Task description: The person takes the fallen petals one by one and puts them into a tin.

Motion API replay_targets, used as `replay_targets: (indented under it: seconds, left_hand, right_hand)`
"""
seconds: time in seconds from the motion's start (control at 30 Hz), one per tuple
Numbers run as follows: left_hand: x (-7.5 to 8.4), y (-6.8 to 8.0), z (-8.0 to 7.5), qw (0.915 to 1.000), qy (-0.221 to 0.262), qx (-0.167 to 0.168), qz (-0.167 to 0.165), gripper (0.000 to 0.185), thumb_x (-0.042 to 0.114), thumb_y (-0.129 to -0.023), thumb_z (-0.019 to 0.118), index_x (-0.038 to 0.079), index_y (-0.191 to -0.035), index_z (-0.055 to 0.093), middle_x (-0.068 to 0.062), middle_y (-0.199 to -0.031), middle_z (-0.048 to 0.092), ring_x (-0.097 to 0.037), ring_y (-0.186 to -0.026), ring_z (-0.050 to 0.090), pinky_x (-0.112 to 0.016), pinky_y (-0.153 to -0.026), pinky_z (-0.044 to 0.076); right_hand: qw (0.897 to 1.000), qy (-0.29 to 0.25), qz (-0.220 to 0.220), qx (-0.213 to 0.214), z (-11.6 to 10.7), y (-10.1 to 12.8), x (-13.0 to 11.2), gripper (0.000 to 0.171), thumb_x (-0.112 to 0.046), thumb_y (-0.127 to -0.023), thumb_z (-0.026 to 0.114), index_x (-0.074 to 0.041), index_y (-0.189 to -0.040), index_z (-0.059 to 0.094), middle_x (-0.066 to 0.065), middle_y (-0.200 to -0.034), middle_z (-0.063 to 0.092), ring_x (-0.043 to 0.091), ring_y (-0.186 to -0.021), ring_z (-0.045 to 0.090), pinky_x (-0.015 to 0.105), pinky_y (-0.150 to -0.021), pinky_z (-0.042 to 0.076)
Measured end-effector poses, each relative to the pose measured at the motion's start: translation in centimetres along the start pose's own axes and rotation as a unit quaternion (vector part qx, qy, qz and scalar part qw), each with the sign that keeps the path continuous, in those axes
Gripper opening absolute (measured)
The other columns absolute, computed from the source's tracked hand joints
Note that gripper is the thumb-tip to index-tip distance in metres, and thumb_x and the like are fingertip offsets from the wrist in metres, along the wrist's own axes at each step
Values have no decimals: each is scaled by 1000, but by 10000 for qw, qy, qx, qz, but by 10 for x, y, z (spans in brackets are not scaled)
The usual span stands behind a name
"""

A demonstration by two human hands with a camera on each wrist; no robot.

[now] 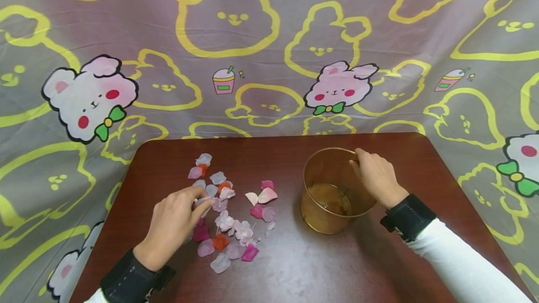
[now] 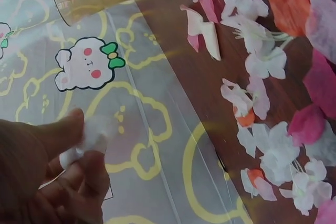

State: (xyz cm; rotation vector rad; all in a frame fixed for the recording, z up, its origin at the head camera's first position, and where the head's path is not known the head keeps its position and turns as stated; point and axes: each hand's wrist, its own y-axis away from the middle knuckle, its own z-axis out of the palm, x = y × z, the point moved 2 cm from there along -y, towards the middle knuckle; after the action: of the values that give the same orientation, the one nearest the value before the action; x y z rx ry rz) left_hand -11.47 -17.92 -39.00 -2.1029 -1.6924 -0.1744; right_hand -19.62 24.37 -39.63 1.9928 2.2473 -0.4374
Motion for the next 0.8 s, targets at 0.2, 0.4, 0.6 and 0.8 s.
replay_targets:
  seconds: [0.2,0.4,0.6,0.8]
  left_hand:
    - [5,-1,-2,9998,189,63,-46,16,16,-84,82,9,-97,74,-6,-80,72,-16,-64,53,-32,-54,41]
    - [8,-1,-4,9999,89,130,6,16,15,-87,78,12,-103,76,-10,-99,77,-27,-80,70,-41,-55,52]
    - [12,-6,-3,9996,168,205,-17,16,10,-86,69,15,-99,76,-8,-100,76,-21,-76,62,-35,-52,46]
    - [21,-12,-3,9995,270,187,-19,10,7,-82,72,14,-90,72,-8,-95,75,-19,-67,54,-35,-52,45]
  right_hand:
    - [10000,12,23,-16,0,-1,0,16,-16,-99,64,-1,-95,60,12,-69,58,26,-59,55,38,-50,41]
    - [10000,-2,15,-21,0,-1,0,15,-16,-99,64,-1,-96,61,12,-70,59,26,-60,56,39,-50,42]
    - [10000,-41,8,-48,0,-1,0,15,-16,-99,64,-1,-96,61,12,-70,59,26,-59,56,38,-50,42]
    - [10000,-55,14,-68,0,0,0,15,-16,-99,64,-2,-95,60,11,-68,57,25,-58,54,36,-50,40]
